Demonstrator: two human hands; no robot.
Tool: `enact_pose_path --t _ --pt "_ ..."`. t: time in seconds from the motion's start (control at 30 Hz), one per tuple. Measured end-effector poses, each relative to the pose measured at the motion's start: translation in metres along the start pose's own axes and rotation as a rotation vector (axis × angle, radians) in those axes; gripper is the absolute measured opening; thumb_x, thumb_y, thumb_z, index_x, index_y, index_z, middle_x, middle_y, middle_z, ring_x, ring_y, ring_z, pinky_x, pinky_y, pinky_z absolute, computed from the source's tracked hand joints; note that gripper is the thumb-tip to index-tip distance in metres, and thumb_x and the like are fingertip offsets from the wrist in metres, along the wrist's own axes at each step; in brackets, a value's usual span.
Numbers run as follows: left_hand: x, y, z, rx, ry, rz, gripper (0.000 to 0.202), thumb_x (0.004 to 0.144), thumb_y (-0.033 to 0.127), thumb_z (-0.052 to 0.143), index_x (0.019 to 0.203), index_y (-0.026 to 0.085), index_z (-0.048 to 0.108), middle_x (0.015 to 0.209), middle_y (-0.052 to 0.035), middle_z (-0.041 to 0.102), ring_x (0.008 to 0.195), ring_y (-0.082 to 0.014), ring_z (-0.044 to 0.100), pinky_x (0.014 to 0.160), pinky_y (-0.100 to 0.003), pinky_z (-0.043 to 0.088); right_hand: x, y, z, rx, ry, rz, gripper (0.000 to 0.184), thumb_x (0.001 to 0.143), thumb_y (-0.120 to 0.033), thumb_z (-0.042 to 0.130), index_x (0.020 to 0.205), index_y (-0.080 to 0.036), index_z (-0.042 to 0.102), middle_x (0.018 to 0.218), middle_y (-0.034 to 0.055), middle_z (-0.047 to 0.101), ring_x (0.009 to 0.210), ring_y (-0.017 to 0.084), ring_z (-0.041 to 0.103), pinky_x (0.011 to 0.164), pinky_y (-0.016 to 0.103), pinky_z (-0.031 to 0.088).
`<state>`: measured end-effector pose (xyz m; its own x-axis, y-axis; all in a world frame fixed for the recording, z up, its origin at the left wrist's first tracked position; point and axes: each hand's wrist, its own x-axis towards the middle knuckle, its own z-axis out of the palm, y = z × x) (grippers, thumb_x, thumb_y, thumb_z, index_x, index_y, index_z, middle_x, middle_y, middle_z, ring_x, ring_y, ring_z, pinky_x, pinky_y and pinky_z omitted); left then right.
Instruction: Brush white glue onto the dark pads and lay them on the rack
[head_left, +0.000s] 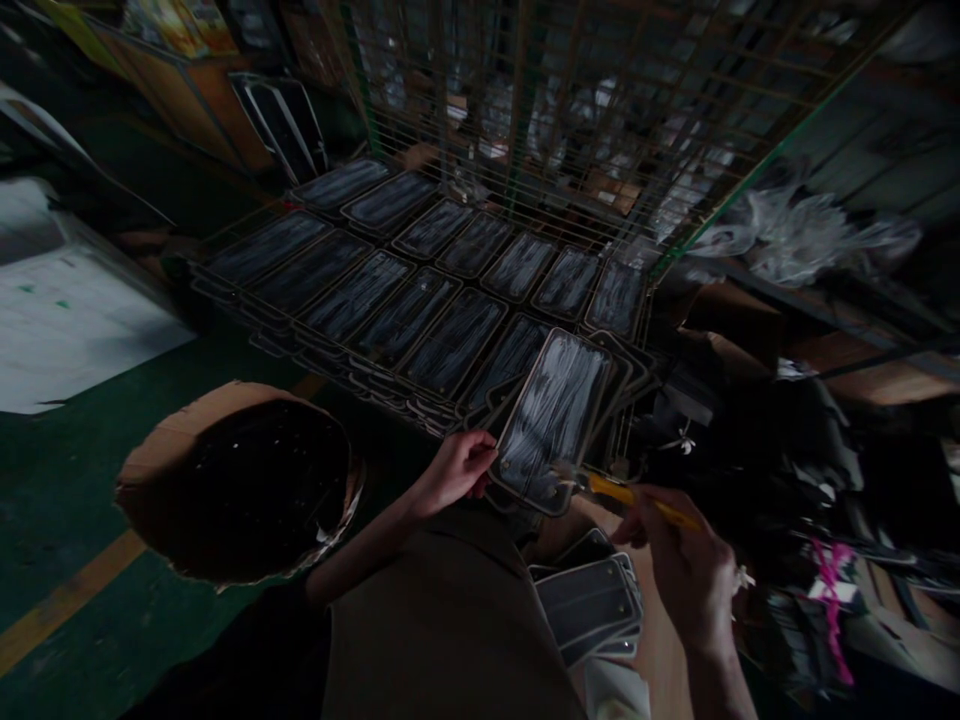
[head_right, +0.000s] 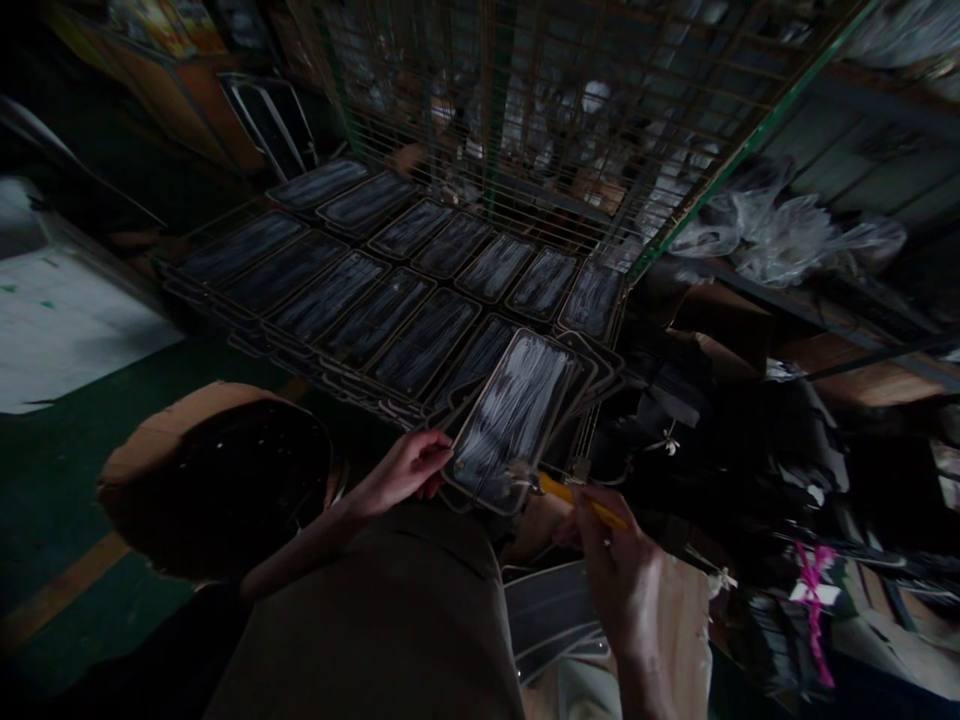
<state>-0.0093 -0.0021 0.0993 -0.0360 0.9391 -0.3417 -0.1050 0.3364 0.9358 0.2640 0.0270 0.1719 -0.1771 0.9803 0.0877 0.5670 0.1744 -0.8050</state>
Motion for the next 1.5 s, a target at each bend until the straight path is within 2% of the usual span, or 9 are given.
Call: enact_pose_path --t 0.23,0.47,0.57,0.7,0.83,1.07,1.17,1.33,1.5 --pt "0.001 0.001 0.003 0.026 0.019 -0.016 0.022 0.082 0.033 0.058 0.091 0.013 0.054 0.054 0.0055 0.056 0.034 -0.0073 0.051 0.031 -0.014 0.033 0.042 0.004 0.020 -0.048 0.168 -0.109 0.028 0.094 -0.043 0.052 0.104 -0.021 0.064 0.068 -0.0001 0.067 0.062 0.016 0.067 0.059 0.025 0.053" --pt "-0.002 0.001 0.006 -0.002 0.009 0.006 0.024 0.084 0.038 0.055 0.090 0.014 0.051 0.053 0.0058 0.054 0.036 -0.0084 0.052 0.033 -0.014 0.034 -0.013 -0.017 0.024 -0.046 -0.212 -0.078 0.021 0.096 -0.037 0.050 0.109 -0.024 0.059 0.070 -0.0011 0.065 0.060 0.014 0.065 0.056 0.022 0.052" --pt "-0.003 0.002 0.007 0.016 -0.008 -0.010 0.024 0.085 0.037 0.053 0.089 0.014 0.051 0.053 0.0051 0.055 0.037 -0.0087 0.052 0.033 -0.015 0.034 -0.024 -0.028 0.022 0.069 -0.256 -0.033 0.019 0.096 -0.037 0.050 0.107 -0.024 0.059 0.065 -0.0024 0.063 0.056 0.013 0.063 0.054 0.021 0.052" --pt "-0.001 -0.001 0.007 0.005 -0.017 0.011 0.025 0.084 0.039 0.055 0.090 0.014 0.051 0.053 0.0056 0.055 0.036 -0.0082 0.051 0.032 -0.015 0.033 -0.005 -0.029 0.033 0.264 -0.239 0.072 0.022 0.095 -0.040 0.052 0.101 -0.021 0.060 0.063 -0.0020 0.063 0.055 0.013 0.063 0.053 0.022 0.053" --pt "0.001 -0.004 0.007 0.028 -0.009 -0.008 0.026 0.083 0.039 0.056 0.089 0.014 0.053 0.052 0.0061 0.053 0.035 -0.0085 0.050 0.031 -0.015 0.032 0.033 -0.012 0.053 0.359 -0.123 0.080 0.027 0.092 -0.044 0.055 0.098 -0.019 0.060 0.059 -0.0020 0.062 0.050 0.014 0.061 0.050 0.023 0.052" --pt "0.002 -0.001 0.005 0.027 -0.050 -0.007 0.026 0.084 0.041 0.057 0.088 0.016 0.052 0.052 0.0062 0.054 0.036 -0.0086 0.052 0.033 -0.015 0.033 0.096 0.012 0.068 0.345 0.284 -0.056 0.029 0.090 -0.045 0.058 0.100 -0.018 0.060 0.066 -0.0019 0.063 0.055 0.015 0.064 0.054 0.025 0.053" --pt "0.003 -0.001 0.003 -0.020 -0.079 -0.020 0.029 0.083 0.043 0.059 0.092 0.016 0.050 0.057 0.0056 0.056 0.039 -0.0098 0.057 0.035 -0.015 0.037 0.102 0.010 0.068 0.291 0.388 -0.124 0.027 0.092 -0.041 0.056 0.105 -0.018 0.060 0.069 -0.0009 0.064 0.061 0.015 0.066 0.060 0.026 0.054" --pt "0.008 0.001 -0.002 -0.094 -0.188 -0.072 0.036 0.081 0.046 0.062 0.097 0.016 0.049 0.070 0.0011 0.063 0.045 -0.0128 0.062 0.040 -0.019 0.044 0.097 0.010 0.070 0.199 0.405 -0.154 0.026 0.094 -0.038 0.053 0.109 -0.018 0.062 0.075 0.0014 0.067 0.066 0.016 0.067 0.065 0.028 0.056" --pt "0.015 0.019 -0.014 -0.301 -0.368 -0.123 0.033 0.080 0.037 0.064 0.103 0.016 0.054 0.058 0.0032 0.057 0.042 -0.0109 0.056 0.041 -0.020 0.038 0.098 0.023 0.072 0.193 0.520 -0.107 0.034 0.095 -0.041 0.051 0.119 -0.019 0.060 0.088 0.0072 0.070 0.072 0.020 0.070 0.064 0.032 0.058"
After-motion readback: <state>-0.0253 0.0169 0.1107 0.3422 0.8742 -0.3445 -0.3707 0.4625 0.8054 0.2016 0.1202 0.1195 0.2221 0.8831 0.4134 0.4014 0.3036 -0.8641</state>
